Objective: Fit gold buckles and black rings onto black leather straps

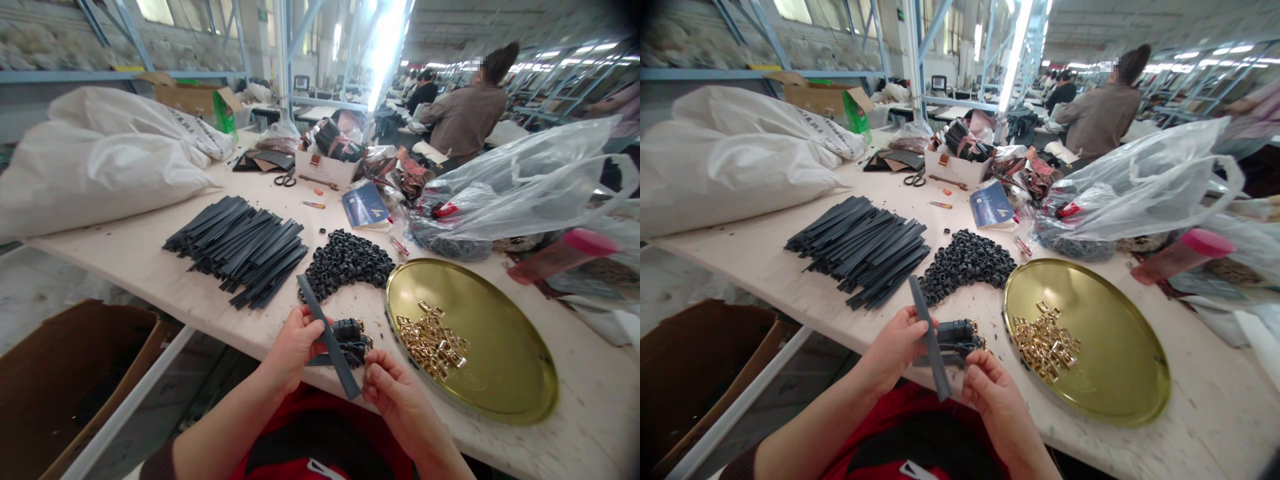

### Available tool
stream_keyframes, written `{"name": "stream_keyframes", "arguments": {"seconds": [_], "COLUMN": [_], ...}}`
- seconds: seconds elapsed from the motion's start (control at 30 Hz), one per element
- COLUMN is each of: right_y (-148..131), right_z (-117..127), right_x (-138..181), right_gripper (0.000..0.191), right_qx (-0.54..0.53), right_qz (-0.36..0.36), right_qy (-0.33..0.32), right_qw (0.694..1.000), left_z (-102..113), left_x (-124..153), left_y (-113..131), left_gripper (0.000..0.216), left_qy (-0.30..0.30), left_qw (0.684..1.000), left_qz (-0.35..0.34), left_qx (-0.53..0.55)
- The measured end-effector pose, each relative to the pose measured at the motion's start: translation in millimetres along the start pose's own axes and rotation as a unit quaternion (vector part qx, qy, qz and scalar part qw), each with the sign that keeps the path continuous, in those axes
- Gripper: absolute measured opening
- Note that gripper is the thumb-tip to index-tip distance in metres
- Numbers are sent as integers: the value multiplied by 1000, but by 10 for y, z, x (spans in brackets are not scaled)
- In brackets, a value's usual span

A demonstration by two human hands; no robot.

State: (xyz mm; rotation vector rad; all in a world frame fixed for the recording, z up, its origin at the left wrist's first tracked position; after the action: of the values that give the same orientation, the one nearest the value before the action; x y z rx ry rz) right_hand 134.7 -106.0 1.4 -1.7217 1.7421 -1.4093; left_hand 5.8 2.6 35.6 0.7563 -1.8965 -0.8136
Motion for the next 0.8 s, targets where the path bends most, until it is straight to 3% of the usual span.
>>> {"name": "stream_keyframes", "arguments": {"seconds": [0.13,0.23,0.33,0.4,0.5,0.57,0.67,0.73,0.8], "right_y": [68,82,103,140,250,334,421,457,476], "right_z": [13,71,114,77,-129,-307,-492,-531,-522], "right_x": [-94,-159,-89,-8,15,-75,-280,-385,-442], "right_gripper": [22,24,19,13,10,19,20,19,20], "right_qx": [85,198,298,372,503,593,707,745,756], "right_qz": [66,137,197,270,360,376,365,347,333], "right_qy": [39,97,113,94,-24,-82,-81,-81,-82], "right_qw": [993,966,927,883,785,707,601,564,557], "left_z": [3,60,205,333,508,596,684,714,719], "left_x": [-86,-195,-286,-307,-274,-226,-150,-111,-85], "left_y": [-46,-71,-35,-4,-10,-40,-54,-28,7], "left_gripper": [24,24,21,22,21,20,20,21,22], "left_qy": [35,75,101,118,136,145,161,163,159], "left_qw": [998,994,988,983,978,977,973,971,971], "left_qz": [-39,-72,-99,-113,-109,-104,-107,-115,-121], "left_qx": [17,36,64,86,110,116,124,128,131]}}
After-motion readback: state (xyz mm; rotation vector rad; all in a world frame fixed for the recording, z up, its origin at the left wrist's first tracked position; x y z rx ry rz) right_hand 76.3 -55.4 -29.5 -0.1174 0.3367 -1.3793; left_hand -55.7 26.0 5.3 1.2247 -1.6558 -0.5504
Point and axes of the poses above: each hand's wrist, its own x-axis away from the middle knuckle, its own z-axis out of the back of the hand, y = z × x, the point moved 1 cm from there along -x, towards the middle knuckle, and after that the axes turned 3 degrees about z, right-handed, at the moved point
